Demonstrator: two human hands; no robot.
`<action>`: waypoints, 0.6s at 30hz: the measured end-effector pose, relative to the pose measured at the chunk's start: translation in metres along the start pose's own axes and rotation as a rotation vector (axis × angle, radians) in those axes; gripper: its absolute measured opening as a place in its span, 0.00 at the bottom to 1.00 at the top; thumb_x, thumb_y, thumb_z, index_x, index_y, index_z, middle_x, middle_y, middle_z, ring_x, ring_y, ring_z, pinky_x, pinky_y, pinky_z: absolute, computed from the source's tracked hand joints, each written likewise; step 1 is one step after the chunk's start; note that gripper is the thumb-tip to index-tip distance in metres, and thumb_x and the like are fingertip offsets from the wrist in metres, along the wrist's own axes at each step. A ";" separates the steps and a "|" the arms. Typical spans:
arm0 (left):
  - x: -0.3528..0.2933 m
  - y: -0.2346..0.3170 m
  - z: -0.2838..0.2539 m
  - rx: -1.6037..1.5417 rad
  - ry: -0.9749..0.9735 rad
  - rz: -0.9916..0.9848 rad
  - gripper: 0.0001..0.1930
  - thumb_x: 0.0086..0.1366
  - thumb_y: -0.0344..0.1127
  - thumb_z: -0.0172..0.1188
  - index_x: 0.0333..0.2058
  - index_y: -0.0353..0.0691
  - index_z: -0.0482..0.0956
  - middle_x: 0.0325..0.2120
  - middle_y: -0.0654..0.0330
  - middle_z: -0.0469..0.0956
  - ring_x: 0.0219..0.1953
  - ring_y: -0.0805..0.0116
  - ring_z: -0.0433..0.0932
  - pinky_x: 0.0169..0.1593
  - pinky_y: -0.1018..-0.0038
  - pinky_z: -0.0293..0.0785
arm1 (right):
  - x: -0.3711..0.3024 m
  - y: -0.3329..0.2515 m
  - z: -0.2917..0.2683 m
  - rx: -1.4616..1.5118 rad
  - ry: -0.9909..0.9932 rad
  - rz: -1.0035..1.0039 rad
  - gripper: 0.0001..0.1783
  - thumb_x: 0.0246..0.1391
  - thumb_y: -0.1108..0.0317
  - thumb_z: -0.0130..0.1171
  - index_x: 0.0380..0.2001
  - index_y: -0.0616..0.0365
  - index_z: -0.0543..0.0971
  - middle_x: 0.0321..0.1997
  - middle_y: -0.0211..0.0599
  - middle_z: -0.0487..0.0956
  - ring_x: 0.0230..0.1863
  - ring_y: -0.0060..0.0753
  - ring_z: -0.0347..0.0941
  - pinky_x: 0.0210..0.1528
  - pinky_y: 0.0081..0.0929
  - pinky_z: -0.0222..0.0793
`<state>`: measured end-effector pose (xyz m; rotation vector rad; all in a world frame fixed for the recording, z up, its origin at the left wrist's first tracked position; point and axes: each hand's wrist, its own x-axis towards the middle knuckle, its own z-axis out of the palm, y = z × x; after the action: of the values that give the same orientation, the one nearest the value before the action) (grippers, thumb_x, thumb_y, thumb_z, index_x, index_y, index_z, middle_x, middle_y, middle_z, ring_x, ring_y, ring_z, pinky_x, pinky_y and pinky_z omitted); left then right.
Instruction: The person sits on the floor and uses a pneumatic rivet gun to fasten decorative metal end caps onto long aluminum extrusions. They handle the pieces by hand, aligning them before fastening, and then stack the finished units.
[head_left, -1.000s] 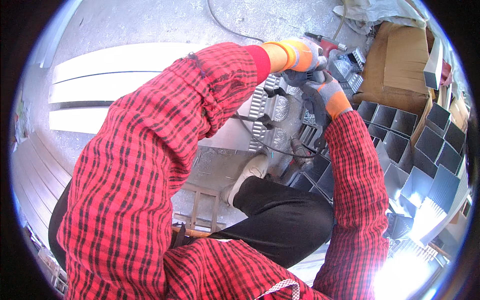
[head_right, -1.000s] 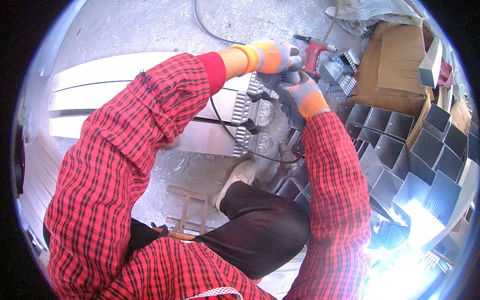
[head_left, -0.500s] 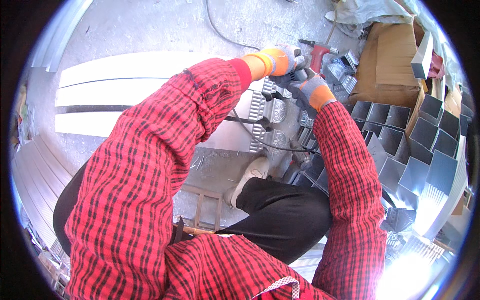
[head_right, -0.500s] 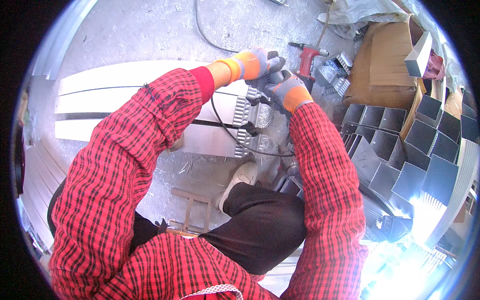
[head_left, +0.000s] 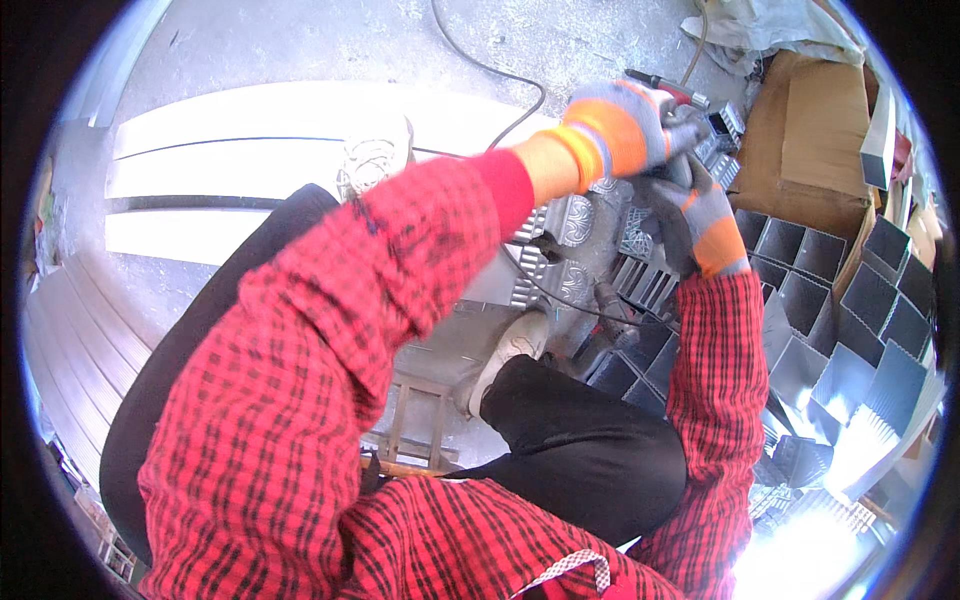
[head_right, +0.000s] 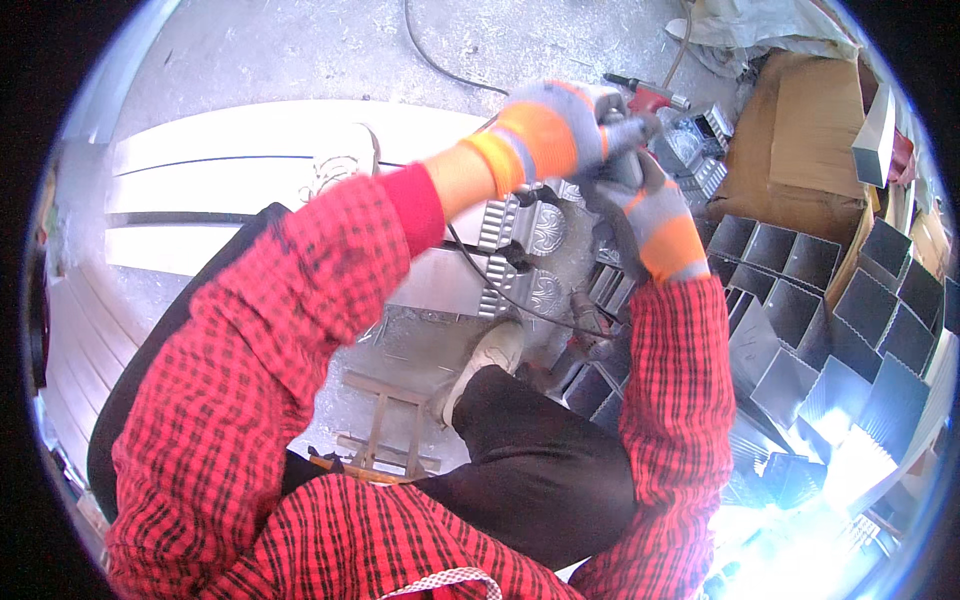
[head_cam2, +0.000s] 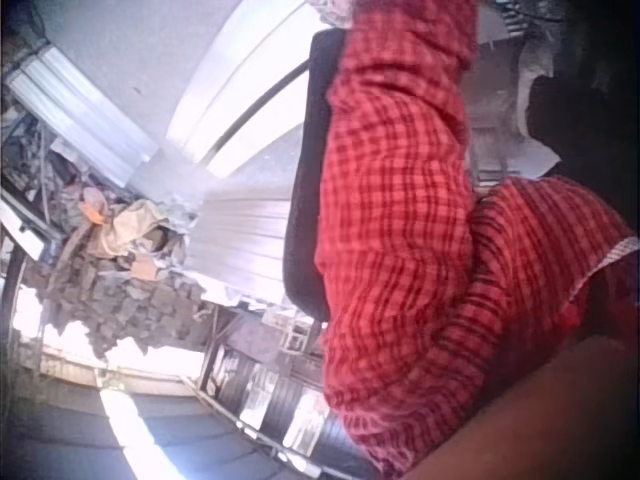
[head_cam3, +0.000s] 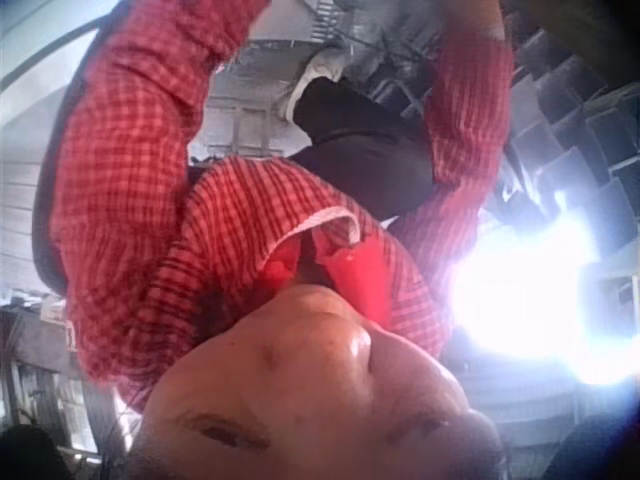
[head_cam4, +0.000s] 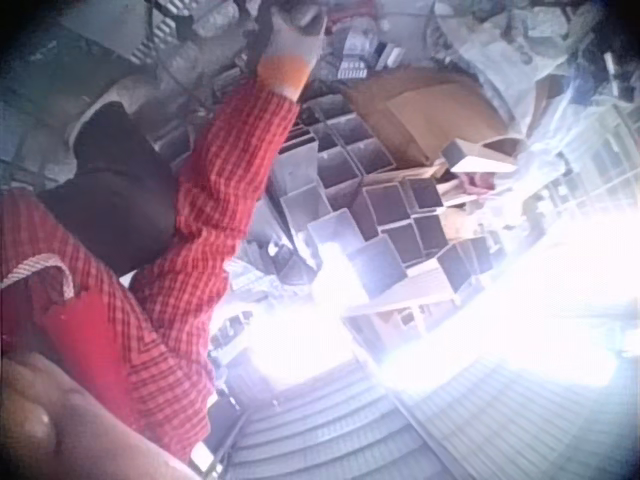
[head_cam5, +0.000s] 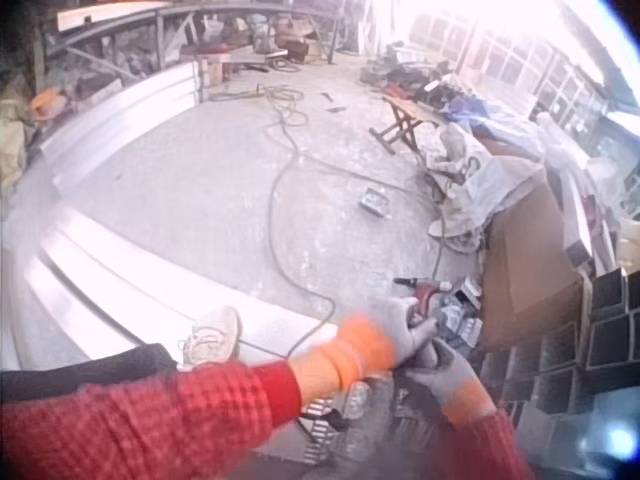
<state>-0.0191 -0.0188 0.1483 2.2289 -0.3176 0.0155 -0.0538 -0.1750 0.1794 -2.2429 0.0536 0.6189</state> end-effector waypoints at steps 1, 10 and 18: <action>-0.004 0.018 0.008 0.036 0.110 0.058 0.27 0.57 0.64 0.51 0.36 0.45 0.80 0.36 0.48 0.79 0.40 0.49 0.77 0.46 0.59 0.70 | -0.015 0.005 -0.012 -0.067 0.086 -0.030 0.28 0.45 0.65 0.67 0.51 0.59 0.73 0.41 0.42 0.80 0.38 0.34 0.78 0.38 0.31 0.74; -0.104 0.038 0.062 -0.393 0.368 -0.109 0.11 0.50 0.43 0.63 0.29 0.45 0.77 0.28 0.57 0.77 0.36 0.53 0.75 0.44 0.60 0.64 | -0.094 0.052 0.031 -0.162 0.020 -0.209 0.32 0.47 0.60 0.67 0.53 0.64 0.69 0.50 0.44 0.77 0.53 0.34 0.73 0.53 0.28 0.68; -0.104 0.020 0.069 -0.394 0.423 -0.141 0.11 0.49 0.43 0.63 0.29 0.44 0.77 0.28 0.56 0.78 0.36 0.53 0.75 0.45 0.62 0.64 | -0.086 0.045 0.048 -0.042 -0.002 0.017 0.30 0.47 0.59 0.67 0.50 0.64 0.71 0.47 0.44 0.78 0.49 0.33 0.75 0.50 0.27 0.70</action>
<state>-0.1308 -0.0611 0.1073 1.7957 0.0664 0.3175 -0.1591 -0.1853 0.1598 -2.2849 0.0591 0.6366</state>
